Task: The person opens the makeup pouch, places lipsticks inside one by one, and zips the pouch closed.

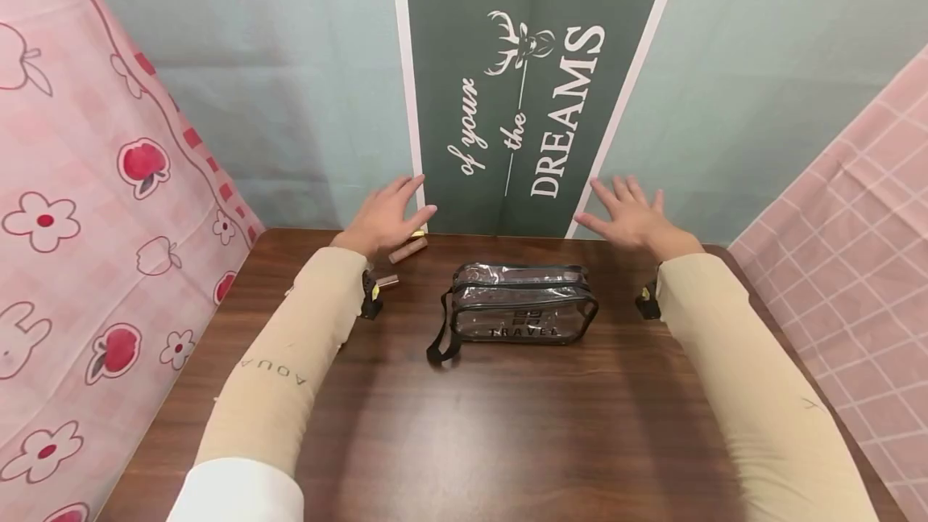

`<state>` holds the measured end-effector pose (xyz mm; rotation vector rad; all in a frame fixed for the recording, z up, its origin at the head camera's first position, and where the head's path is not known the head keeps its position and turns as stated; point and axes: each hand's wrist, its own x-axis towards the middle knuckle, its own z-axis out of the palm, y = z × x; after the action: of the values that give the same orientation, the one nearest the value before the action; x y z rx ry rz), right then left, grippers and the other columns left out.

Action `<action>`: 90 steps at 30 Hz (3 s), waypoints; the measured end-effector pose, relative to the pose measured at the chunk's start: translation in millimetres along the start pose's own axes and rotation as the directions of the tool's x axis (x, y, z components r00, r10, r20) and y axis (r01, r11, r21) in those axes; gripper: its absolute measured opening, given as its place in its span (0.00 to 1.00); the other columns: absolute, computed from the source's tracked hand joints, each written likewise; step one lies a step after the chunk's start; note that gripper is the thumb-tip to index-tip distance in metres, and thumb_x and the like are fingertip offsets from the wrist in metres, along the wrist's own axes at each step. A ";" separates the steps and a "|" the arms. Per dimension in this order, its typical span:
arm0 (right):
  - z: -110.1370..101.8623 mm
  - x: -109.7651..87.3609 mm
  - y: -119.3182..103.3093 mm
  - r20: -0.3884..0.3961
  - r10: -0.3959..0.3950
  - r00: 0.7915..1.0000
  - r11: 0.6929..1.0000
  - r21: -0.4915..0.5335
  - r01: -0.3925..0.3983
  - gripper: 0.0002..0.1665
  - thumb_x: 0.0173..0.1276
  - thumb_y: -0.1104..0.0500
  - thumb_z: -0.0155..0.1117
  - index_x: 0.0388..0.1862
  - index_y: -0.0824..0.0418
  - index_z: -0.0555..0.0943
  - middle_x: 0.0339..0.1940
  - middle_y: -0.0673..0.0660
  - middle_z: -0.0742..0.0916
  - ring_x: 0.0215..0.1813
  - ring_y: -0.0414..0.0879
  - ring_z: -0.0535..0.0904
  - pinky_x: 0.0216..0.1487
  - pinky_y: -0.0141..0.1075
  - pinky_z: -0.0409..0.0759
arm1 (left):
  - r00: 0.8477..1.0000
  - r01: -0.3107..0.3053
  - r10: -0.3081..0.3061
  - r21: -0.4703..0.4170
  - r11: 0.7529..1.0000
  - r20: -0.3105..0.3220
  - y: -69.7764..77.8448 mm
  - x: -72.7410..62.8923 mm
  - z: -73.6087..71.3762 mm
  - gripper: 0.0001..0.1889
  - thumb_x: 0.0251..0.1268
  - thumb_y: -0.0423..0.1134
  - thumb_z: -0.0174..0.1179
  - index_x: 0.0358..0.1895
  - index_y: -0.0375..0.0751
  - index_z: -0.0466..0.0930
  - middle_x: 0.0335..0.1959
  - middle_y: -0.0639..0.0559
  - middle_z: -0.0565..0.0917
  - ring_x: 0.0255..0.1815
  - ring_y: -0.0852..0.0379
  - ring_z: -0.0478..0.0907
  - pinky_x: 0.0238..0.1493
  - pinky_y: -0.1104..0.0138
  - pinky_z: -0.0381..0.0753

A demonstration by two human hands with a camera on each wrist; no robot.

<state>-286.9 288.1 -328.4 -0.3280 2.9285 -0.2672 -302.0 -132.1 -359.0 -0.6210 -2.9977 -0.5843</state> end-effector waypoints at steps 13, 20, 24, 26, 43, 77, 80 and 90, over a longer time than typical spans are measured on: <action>9.8 -23.2 -26.8 -0.079 -0.173 0.982 0.984 -0.051 0.169 0.49 0.76 0.30 0.47 0.85 0.54 0.50 0.82 0.70 0.54 0.83 0.65 0.40 0.71 0.71 0.25 | 0.994 -0.103 0.086 -0.331 0.938 -0.064 9.6 -25.2 11.3 0.31 0.83 0.51 0.43 0.80 0.39 0.56 0.76 0.38 0.64 0.72 0.42 0.67 0.72 0.48 0.64; 22.4 -35.9 -41.8 -0.055 -0.240 0.969 0.971 -0.024 0.239 0.48 0.77 0.31 0.48 0.85 0.53 0.51 0.83 0.67 0.53 0.83 0.63 0.40 0.72 0.69 0.25 | 0.988 -0.149 0.145 -0.544 0.826 -0.052 13.6 -52.5 22.8 0.28 0.84 0.45 0.43 0.80 0.38 0.55 0.75 0.36 0.63 0.73 0.40 0.65 0.71 0.47 0.65; 27.8 -43.1 -54.7 -0.066 -0.315 0.947 0.949 -0.009 0.315 0.47 0.77 0.32 0.50 0.84 0.53 0.53 0.83 0.65 0.55 0.83 0.62 0.41 0.74 0.68 0.28 | 0.981 -0.186 0.184 -0.620 0.762 -0.068 15.4 -69.6 35.2 0.30 0.82 0.45 0.47 0.80 0.37 0.55 0.76 0.34 0.63 0.74 0.37 0.64 0.72 0.47 0.65; 31.8 -46.9 -61.2 -0.073 -0.354 0.933 0.935 -0.006 0.354 0.46 0.77 0.33 0.52 0.84 0.52 0.54 0.83 0.64 0.57 0.84 0.60 0.43 0.75 0.67 0.31 | 0.978 -0.200 0.195 -0.633 0.748 -0.079 17.1 -77.1 42.5 0.32 0.81 0.46 0.50 0.80 0.37 0.55 0.76 0.34 0.63 0.74 0.37 0.64 0.71 0.45 0.64; 64.6 -65.7 -106.9 -0.138 -0.548 0.825 0.835 -0.038 0.548 0.49 0.70 0.37 0.65 0.81 0.55 0.61 0.74 0.61 0.73 0.74 0.58 0.68 0.73 0.58 0.61 | 0.969 -0.092 0.209 -0.602 0.794 0.128 35.2 -90.7 107.5 0.57 0.58 0.48 0.75 0.83 0.44 0.45 0.80 0.40 0.55 0.79 0.43 0.54 0.75 0.45 0.56; 86.8 -58.0 -94.2 -0.263 -0.517 0.815 0.841 0.023 0.541 0.46 0.72 0.39 0.64 0.80 0.58 0.61 0.71 0.61 0.75 0.71 0.56 0.69 0.70 0.56 0.64 | 0.991 -0.130 0.074 -0.664 0.736 -0.112 44.1 -92.9 107.4 0.42 0.57 0.40 0.75 0.73 0.41 0.64 0.66 0.44 0.75 0.67 0.47 0.71 0.69 0.48 0.67; 87.5 -59.4 -90.6 -0.266 -0.515 0.815 0.838 0.042 0.544 0.46 0.73 0.41 0.64 0.81 0.57 0.60 0.72 0.60 0.74 0.72 0.56 0.68 0.70 0.56 0.64 | 0.990 -0.140 0.082 -0.658 0.740 -0.118 45.3 -95.2 102.1 0.42 0.56 0.40 0.75 0.73 0.41 0.63 0.67 0.43 0.74 0.69 0.46 0.70 0.71 0.48 0.64; 91.4 -63.2 -81.6 -0.338 -0.523 0.782 0.803 0.112 0.585 0.45 0.73 0.49 0.66 0.82 0.58 0.59 0.72 0.61 0.73 0.72 0.55 0.67 0.68 0.55 0.67 | 0.971 -0.233 0.124 -0.707 0.667 -0.204 48.3 -100.2 90.2 0.39 0.59 0.38 0.72 0.74 0.50 0.65 0.68 0.49 0.73 0.66 0.50 0.70 0.68 0.42 0.65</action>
<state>-191.7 210.3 -390.5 -1.2267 2.9546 -0.7658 -186.5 -95.9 -435.5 -0.8318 -2.4268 -1.7524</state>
